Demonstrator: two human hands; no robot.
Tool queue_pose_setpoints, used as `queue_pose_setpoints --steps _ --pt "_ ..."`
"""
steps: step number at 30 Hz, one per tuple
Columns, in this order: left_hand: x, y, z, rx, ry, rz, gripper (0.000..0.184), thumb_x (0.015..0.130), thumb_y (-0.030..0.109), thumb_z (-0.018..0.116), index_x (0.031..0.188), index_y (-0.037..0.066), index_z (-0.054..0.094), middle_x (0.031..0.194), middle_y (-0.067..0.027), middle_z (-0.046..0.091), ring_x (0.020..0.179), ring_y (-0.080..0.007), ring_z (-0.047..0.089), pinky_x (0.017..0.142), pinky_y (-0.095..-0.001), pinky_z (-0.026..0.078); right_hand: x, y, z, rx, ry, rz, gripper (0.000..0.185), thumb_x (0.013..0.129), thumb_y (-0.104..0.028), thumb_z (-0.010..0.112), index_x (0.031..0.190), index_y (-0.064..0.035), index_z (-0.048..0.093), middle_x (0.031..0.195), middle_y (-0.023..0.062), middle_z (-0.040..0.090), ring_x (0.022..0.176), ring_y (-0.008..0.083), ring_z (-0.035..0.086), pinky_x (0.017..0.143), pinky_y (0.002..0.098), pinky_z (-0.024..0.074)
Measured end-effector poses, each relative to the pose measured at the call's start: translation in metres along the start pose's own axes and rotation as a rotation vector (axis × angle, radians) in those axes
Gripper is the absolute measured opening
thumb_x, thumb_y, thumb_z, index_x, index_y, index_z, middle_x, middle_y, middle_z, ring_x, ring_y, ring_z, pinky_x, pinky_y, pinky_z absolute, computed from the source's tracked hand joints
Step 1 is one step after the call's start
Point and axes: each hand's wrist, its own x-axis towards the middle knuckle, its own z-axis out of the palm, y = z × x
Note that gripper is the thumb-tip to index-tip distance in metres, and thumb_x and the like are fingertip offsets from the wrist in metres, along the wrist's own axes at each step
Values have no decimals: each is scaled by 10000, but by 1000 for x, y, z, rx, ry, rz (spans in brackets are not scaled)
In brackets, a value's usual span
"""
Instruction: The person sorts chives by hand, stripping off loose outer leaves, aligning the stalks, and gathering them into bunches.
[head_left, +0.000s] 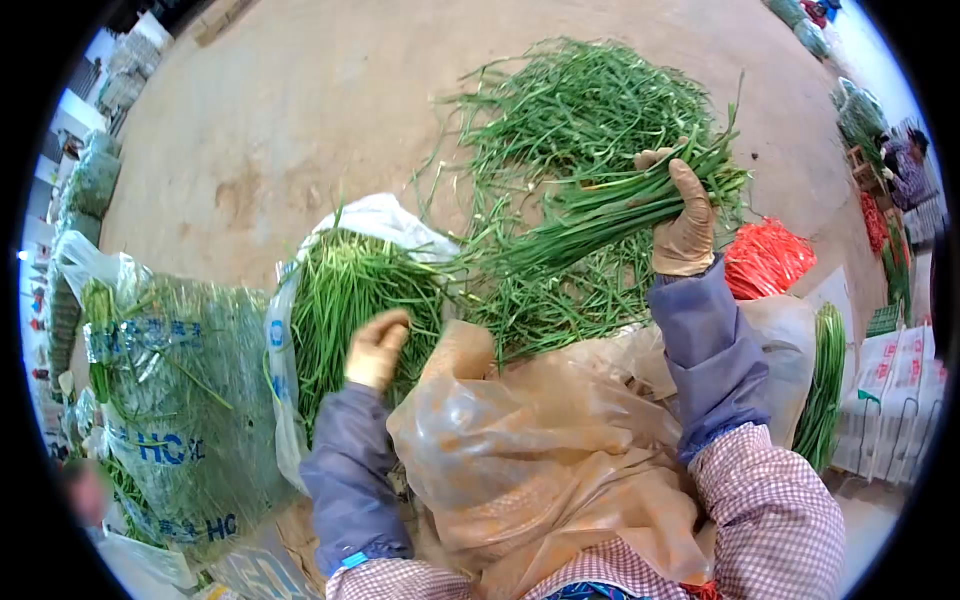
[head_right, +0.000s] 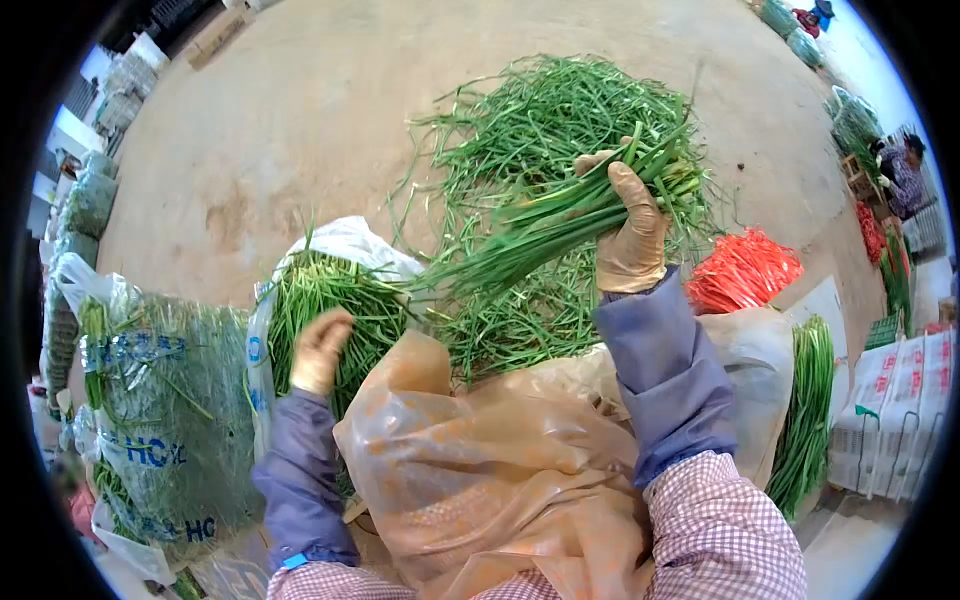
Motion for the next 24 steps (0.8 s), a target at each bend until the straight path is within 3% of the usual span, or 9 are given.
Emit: queue_pose_setpoints --steps 1,3,7,11,14,19,21,23,24 --pt "-2 62 -15 -47 104 78 305 900 131 638 1182 13 641 1159 -120 668 1117 -217 605 956 -339 481 -6 -14 9 57 -14 -66 298 870 -125 653 1147 -38 584 924 94 679 849 239 681 738 381 588" --pt "-3 137 -30 -132 251 107 431 912 241 664 1273 23 577 1207 -164 635 1128 -239 597 990 -373 462 -16 -29 16 275 -139 7 342 889 -118 624 1209 -40 533 974 116 672 907 283 674 865 461 559" --pt "-5 253 -26 -41 -201 549 898 807 584 674 1443 24 378 1352 -211 522 1276 -313 481 1072 -418 381 -51 -47 51 734 -405 201 296 910 -128 596 1190 -39 559 979 128 671 952 293 656 945 518 517" --pt "-48 266 78 -123 -726 359 1046 771 689 639 1486 15 283 1430 -213 441 1303 -292 438 1060 -423 382 -78 -47 36 923 -342 360 267 930 -159 576 1172 -48 591 1001 103 669 965 264 641 966 484 503" --pt "-84 254 96 -229 -976 -15 1121 742 752 616 1489 0 253 1427 -219 428 1210 -283 518 1011 -415 430 -87 -48 5 883 -315 407 309 934 -158 578 1215 -32 560 993 77 649 940 227 637 945 447 515" --pt "-139 204 128 -777 -918 -386 890 832 631 621 1430 24 365 1327 -200 510 1055 -292 622 858 -394 541 -96 -35 -27 829 -241 467 285 931 -141 577 1197 -40 563 978 93 638 865 231 632 906 453 530" --pt "-153 177 137 -851 -847 -429 802 773 449 769 1357 29 414 1304 -178 533 1086 -318 617 874 -416 537 -99 -32 -25 849 -237 495 282 919 -139 597 1181 -40 566 977 100 645 878 236 638 892 448 538" --pt "-170 195 139 -854 -740 -344 623 806 224 751 1318 32 452 1286 -180 551 1084 -328 627 866 -400 544 -104 -34 -22 844 -264 597 291 903 -137 621 1172 -40 568 976 110 648 884 245 646 868 444 550" --pt "-173 205 137 -791 -717 -457 677 759 212 794 1320 29 461 1087 -87 596 932 -210 628 814 -336 534 -107 -30 -20 842 -246 628 302 894 -143 641 1169 -41 569 970 114 652 891 264 658 862 463 559"
